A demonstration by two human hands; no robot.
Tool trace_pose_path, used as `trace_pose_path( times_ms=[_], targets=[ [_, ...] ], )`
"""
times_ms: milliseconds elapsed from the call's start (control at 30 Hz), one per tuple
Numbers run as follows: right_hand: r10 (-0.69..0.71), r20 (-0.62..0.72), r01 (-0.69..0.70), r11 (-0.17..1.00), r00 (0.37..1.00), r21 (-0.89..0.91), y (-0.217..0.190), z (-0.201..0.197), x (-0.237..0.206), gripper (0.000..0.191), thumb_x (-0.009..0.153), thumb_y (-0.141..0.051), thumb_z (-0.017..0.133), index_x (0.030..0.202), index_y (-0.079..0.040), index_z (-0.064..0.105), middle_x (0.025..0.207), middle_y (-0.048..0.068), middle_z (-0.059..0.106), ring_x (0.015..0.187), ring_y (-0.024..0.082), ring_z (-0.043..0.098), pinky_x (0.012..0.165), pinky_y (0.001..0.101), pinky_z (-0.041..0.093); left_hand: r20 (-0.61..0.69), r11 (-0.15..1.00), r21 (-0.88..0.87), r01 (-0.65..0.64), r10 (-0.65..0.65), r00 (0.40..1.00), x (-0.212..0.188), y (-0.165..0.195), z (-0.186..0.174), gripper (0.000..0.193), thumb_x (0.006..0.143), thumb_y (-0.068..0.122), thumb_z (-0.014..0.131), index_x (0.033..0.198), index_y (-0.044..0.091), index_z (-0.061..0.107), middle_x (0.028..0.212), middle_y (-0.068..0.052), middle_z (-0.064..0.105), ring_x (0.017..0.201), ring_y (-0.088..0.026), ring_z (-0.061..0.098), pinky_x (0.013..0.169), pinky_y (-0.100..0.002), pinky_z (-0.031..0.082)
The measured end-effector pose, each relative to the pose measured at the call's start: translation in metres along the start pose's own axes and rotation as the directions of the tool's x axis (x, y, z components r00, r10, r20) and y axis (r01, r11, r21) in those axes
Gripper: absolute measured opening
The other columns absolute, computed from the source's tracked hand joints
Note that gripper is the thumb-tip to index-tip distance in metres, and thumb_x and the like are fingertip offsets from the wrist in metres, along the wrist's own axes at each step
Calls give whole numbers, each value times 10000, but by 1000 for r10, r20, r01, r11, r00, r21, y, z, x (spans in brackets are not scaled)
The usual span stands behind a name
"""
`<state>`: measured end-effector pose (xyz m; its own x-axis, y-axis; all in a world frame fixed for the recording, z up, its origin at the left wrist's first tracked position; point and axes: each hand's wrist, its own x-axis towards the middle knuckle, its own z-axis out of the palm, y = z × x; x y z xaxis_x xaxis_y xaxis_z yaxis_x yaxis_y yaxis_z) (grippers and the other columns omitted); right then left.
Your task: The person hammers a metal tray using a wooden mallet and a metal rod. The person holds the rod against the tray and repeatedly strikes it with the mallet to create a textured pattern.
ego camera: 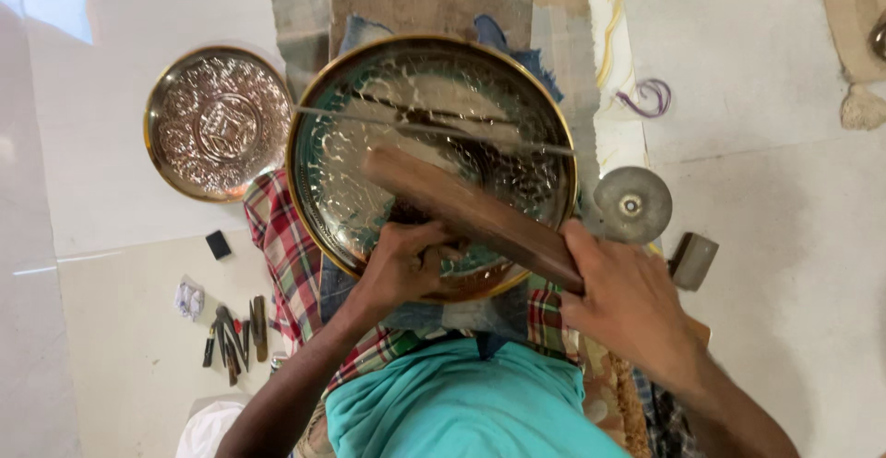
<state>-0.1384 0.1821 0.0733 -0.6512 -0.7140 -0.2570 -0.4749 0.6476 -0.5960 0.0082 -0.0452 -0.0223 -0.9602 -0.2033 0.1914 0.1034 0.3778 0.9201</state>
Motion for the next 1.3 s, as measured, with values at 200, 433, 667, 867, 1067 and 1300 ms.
trace_pose_path(
  times_ms=[200, 433, 667, 867, 1067, 1300],
  targets=[
    [92, -76, -76, 979, 993, 189, 5, 2, -3, 353, 714, -157, 669, 1046, -54, 610, 634, 157, 658, 529, 316, 697, 524, 435, 529, 10, 999, 20, 44, -44, 999, 0, -1, -1, 502, 783, -209, 501, 1210, -30, 696, 1102, -176, 779, 906, -237, 813, 771, -314, 656],
    [156, -121, -96, 911, 980, 401, -2, 13, -6, 342, 745, -178, 681, 1047, -52, 580, 642, 160, 646, 543, 343, 653, 498, 442, 501, 7, 999, -32, 25, -25, 1000, 1, 5, -2, 430, 853, -203, 488, 1202, -44, 684, 1141, -163, 773, 928, -227, 806, 800, -293, 664],
    [187, 68, -193, 975, 980, 110, 12, 12, -3, 422, 732, -223, 702, 1108, -63, 597, 767, 170, 673, 709, 363, 695, 659, 504, 532, 19, 999, 12, -34, 34, 999, 5, 10, -4, 451, 809, -202, 499, 1182, -51, 703, 1063, -162, 774, 937, -231, 793, 813, -311, 656],
    [62, -145, -37, 985, 987, 168, 17, 40, -17, 511, 705, -156, 794, 1166, -19, 620, 729, 124, 679, 647, 274, 641, 596, 412, 482, -130, 985, -174, -18, -4, 992, 7, 6, -3, 341, 881, -205, 557, 1135, -38, 709, 990, -128, 787, 917, -190, 797, 830, -304, 680],
    [249, -235, -44, 769, 940, 638, 13, 101, -47, 335, 735, -47, 838, 1009, -18, 648, 806, 52, 669, 705, 115, 647, 615, 303, 529, -132, 948, -318, -19, -24, 991, 11, 11, -11, 346, 892, -178, 625, 1210, -46, 661, 1035, -135, 763, 974, -185, 782, 865, -305, 676],
    [307, -223, -81, 733, 925, 675, 23, 107, -60, 305, 760, -26, 815, 1027, 0, 671, 852, 62, 725, 759, 107, 692, 660, 291, 569, -55, 995, -97, -24, 19, 998, 17, 18, -18, 417, 879, -210, 568, 1246, -44, 676, 1092, -146, 770, 992, -213, 792, 860, -293, 663]
  ],
)
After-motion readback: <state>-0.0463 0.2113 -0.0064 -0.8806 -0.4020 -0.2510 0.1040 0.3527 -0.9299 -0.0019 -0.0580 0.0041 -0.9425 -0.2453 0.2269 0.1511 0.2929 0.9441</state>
